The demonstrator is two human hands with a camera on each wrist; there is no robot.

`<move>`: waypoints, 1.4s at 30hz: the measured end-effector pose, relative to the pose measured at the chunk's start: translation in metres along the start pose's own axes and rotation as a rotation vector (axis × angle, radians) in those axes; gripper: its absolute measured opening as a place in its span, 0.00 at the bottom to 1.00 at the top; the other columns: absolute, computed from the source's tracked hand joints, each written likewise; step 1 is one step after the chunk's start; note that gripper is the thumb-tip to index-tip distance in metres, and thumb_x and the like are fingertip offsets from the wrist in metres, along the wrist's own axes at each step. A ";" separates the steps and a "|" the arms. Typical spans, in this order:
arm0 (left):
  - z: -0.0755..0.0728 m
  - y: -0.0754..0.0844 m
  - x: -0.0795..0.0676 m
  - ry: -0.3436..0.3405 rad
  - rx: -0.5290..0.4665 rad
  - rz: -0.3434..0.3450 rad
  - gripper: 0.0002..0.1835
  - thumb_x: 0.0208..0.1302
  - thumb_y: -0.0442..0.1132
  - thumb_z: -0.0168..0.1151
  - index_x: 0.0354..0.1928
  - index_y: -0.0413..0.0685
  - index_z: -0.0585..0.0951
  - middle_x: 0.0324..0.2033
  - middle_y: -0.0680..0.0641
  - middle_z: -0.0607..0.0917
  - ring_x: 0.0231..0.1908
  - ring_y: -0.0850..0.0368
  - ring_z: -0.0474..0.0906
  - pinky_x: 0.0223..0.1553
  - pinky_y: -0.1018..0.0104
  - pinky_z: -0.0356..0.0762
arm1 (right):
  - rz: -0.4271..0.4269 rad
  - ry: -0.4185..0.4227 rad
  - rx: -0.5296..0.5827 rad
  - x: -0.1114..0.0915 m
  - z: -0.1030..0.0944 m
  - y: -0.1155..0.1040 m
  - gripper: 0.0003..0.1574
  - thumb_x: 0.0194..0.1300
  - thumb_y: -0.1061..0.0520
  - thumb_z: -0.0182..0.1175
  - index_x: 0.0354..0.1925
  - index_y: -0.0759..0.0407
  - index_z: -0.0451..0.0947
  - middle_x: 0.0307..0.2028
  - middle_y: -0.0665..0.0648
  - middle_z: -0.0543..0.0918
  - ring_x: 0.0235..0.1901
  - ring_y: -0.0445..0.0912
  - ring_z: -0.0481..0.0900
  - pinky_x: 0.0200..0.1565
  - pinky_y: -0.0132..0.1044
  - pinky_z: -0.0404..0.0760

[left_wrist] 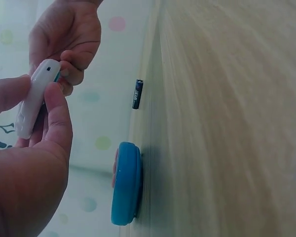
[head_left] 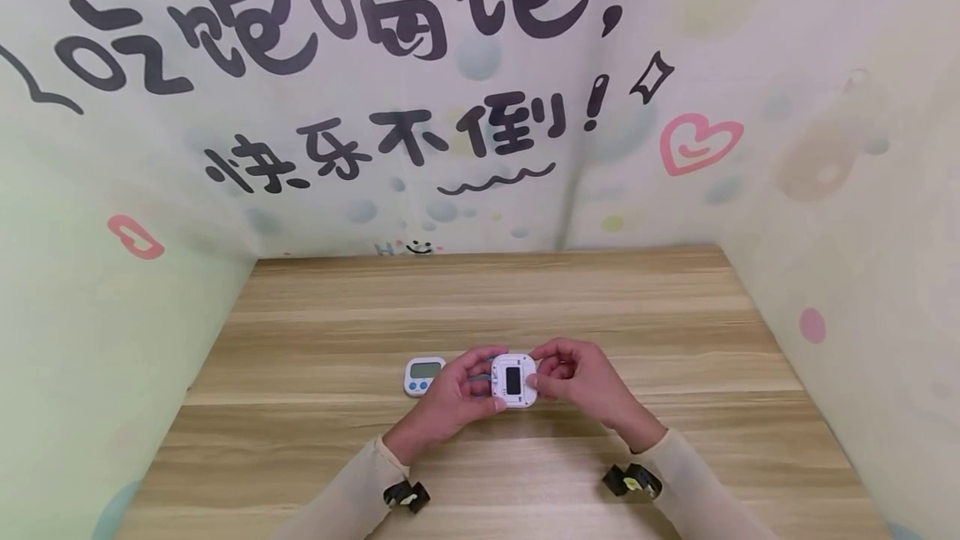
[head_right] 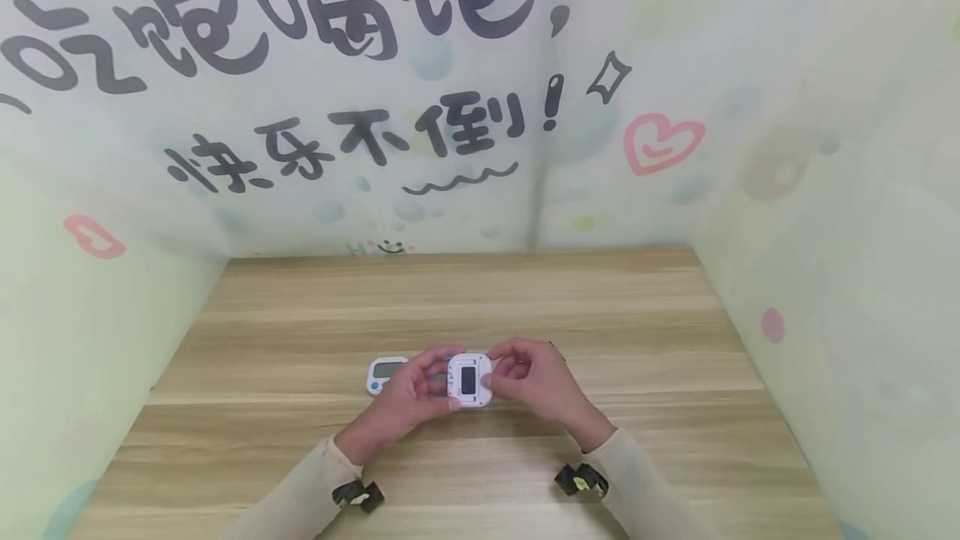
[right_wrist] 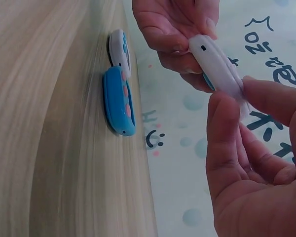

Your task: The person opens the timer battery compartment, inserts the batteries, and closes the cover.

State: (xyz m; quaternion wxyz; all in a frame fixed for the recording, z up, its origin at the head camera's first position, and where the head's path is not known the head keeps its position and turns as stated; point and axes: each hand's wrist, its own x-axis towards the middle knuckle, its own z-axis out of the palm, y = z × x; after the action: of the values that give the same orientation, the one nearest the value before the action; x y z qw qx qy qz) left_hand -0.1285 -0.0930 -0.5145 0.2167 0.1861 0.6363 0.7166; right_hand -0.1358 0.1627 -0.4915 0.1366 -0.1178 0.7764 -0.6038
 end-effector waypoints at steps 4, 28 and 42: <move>0.000 0.001 0.000 -0.005 -0.011 0.003 0.40 0.62 0.25 0.72 0.76 0.40 0.68 0.64 0.33 0.80 0.53 0.57 0.87 0.53 0.64 0.89 | 0.012 -0.033 0.029 0.001 -0.001 0.000 0.22 0.64 0.60 0.75 0.53 0.71 0.82 0.37 0.61 0.87 0.31 0.45 0.87 0.39 0.54 0.92; 0.005 0.006 0.007 -0.014 0.013 0.056 0.41 0.64 0.24 0.71 0.78 0.37 0.67 0.65 0.28 0.79 0.52 0.59 0.88 0.52 0.66 0.88 | 0.024 -0.069 0.061 -0.003 -0.009 -0.009 0.20 0.70 0.60 0.70 0.52 0.75 0.82 0.37 0.62 0.90 0.32 0.45 0.89 0.40 0.53 0.92; 0.004 0.005 0.005 -0.006 -0.035 0.064 0.42 0.64 0.25 0.71 0.79 0.40 0.65 0.62 0.29 0.72 0.58 0.50 0.82 0.52 0.66 0.88 | 0.016 -0.089 0.126 -0.003 -0.002 -0.003 0.21 0.76 0.57 0.65 0.57 0.72 0.77 0.46 0.72 0.86 0.40 0.65 0.91 0.43 0.54 0.92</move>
State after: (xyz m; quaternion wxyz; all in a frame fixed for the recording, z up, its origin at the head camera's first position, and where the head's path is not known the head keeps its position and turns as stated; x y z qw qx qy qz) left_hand -0.1306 -0.0871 -0.5086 0.1986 0.2048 0.6166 0.7337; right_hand -0.1336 0.1650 -0.4879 0.1830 -0.1295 0.7310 -0.6445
